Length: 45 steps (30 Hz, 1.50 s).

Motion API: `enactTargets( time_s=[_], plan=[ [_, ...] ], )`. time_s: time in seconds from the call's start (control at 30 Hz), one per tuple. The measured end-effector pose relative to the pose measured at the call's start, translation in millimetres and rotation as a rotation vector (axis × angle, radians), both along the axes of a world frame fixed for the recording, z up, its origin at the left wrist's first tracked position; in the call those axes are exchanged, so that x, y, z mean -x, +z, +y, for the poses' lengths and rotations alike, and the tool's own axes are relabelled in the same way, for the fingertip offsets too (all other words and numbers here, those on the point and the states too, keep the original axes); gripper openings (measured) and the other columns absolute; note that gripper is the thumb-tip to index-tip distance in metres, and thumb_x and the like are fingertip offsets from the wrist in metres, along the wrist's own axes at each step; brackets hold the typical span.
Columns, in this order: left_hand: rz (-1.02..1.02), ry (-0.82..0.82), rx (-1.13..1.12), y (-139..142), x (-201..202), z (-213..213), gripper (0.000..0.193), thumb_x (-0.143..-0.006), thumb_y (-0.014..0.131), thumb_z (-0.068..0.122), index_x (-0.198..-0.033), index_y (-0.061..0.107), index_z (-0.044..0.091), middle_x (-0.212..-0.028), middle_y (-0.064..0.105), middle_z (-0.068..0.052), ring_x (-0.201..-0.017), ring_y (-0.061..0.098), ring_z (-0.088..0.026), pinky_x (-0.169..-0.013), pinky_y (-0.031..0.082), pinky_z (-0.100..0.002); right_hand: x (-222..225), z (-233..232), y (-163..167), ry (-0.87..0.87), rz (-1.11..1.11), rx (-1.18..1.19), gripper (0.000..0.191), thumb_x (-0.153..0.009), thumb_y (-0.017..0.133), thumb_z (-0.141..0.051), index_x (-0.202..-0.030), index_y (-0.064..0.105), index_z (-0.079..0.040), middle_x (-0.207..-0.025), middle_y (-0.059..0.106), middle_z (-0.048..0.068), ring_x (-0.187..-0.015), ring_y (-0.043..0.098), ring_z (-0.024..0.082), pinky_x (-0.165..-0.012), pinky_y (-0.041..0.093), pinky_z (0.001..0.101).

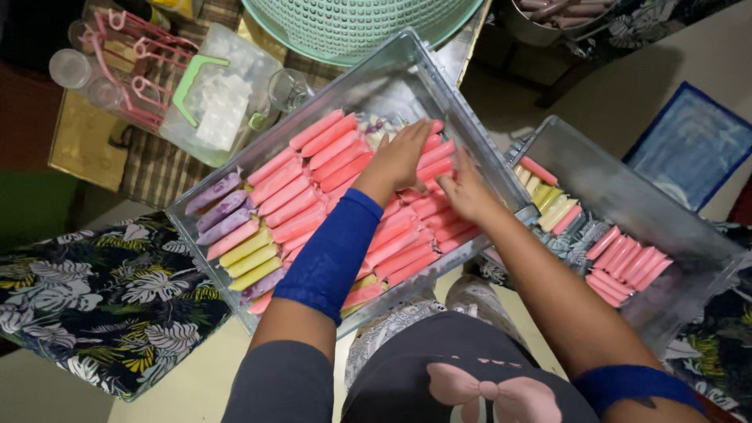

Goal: The person transfers pink and yellow sausages from one clear plastic tray to another, arranging them in neat rows. The person repeatedly moves individual sausages between the two trays to organize them by color and alignment.

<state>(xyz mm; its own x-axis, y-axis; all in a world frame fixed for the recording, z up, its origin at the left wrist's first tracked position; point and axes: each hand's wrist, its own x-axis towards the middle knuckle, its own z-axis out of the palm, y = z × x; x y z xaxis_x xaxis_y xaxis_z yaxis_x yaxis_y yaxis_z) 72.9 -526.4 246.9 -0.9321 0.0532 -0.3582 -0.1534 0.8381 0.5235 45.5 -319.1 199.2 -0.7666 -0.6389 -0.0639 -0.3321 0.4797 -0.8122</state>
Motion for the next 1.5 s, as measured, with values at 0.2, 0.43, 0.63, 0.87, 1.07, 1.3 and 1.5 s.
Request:
enactTargets(
  time_s=[0.2,0.43,0.63,0.87,1.07,1.3,1.5],
  plan=[
    [0.008,0.008,0.105,10.6,-11.9,0.8,0.14,-0.043,0.102,0.031,-0.158,0.024,0.012,-0.163,0.031,-0.017,-0.15,0.034,-0.034,-0.117,0.036,-0.056,15.1,-9.1,-3.0,-0.044,-0.255,-0.124,0.081,-0.098,0.054,-0.033,-0.162,0.019,0.002,-0.161,0.033,0.031,-0.151,0.035,0.041,-0.124,0.028,0.0419],
    [-0.028,0.021,0.188,13.4,-17.9,3.2,0.141,-0.047,0.104,0.035,-0.157,0.02,0.012,-0.159,0.032,-0.024,-0.146,0.035,-0.037,-0.115,0.031,-0.057,18.5,-4.0,19.3,0.212,-0.145,-0.282,0.101,-0.074,0.071,-0.014,-0.158,0.018,0.001,-0.163,0.019,0.027,-0.15,0.024,0.04,-0.12,0.023,0.0395],
    [0.057,0.003,0.023,2.0,-17.0,-5.6,0.142,-0.046,0.104,0.021,-0.158,0.019,0.005,-0.155,0.03,-0.036,-0.144,0.037,-0.045,-0.117,0.037,-0.041,21.9,-9.3,7.5,0.115,-0.186,-0.167,0.085,-0.088,0.062,-0.016,-0.158,0.02,0.006,-0.164,0.027,0.031,-0.15,0.033,0.04,-0.122,0.029,0.0377],
    [-0.028,-0.037,0.07,3.7,-9.9,-12.7,0.142,-0.037,0.102,0.009,-0.155,0.023,0.001,-0.156,0.035,-0.031,-0.143,0.04,-0.042,-0.114,0.04,-0.04,26.6,-17.3,3.7,0.02,-0.204,-0.025,0.077,-0.09,0.057,-0.02,-0.157,0.03,0.008,-0.155,0.043,0.031,-0.144,0.046,0.038,-0.12,0.037,0.0396],
    [0.092,-0.005,0.075,0.3,-9.7,0.9,0.136,-0.036,0.103,0.013,-0.149,0.03,-0.002,-0.151,0.041,-0.03,-0.139,0.044,-0.042,-0.113,0.041,-0.041,24.8,0.4,17.8,0.034,-0.257,-0.135,0.074,-0.091,0.057,-0.02,-0.155,0.032,0.006,-0.147,0.051,0.032,-0.138,0.052,0.039,-0.116,0.04,0.04],
    [0.014,-0.002,0.039,6.4,-10.8,-12.5,0.116,-0.045,0.1,0.013,-0.145,0.042,0.001,-0.141,0.053,-0.024,-0.127,0.056,-0.041,-0.103,0.049,-0.043,20.7,-4.6,15.2,-0.008,-0.421,-0.321,0.078,-0.089,0.051,-0.019,-0.161,0.028,-0.003,-0.144,0.056,0.028,-0.135,0.056,0.037,-0.115,0.042,0.0388],
    [-0.027,-0.017,0.104,7.3,-9.2,-15.0,0.11,-0.05,0.1,0.022,-0.142,0.045,0.002,-0.138,0.056,-0.021,-0.126,0.057,-0.04,-0.102,0.049,-0.047,19.2,-18.8,-1.0,0.188,-0.182,-0.017,0.082,-0.091,0.058,-0.017,-0.159,0.019,0.008,-0.161,0.032,0.033,-0.152,0.032,0.039,-0.124,0.024,0.039]
  ],
)
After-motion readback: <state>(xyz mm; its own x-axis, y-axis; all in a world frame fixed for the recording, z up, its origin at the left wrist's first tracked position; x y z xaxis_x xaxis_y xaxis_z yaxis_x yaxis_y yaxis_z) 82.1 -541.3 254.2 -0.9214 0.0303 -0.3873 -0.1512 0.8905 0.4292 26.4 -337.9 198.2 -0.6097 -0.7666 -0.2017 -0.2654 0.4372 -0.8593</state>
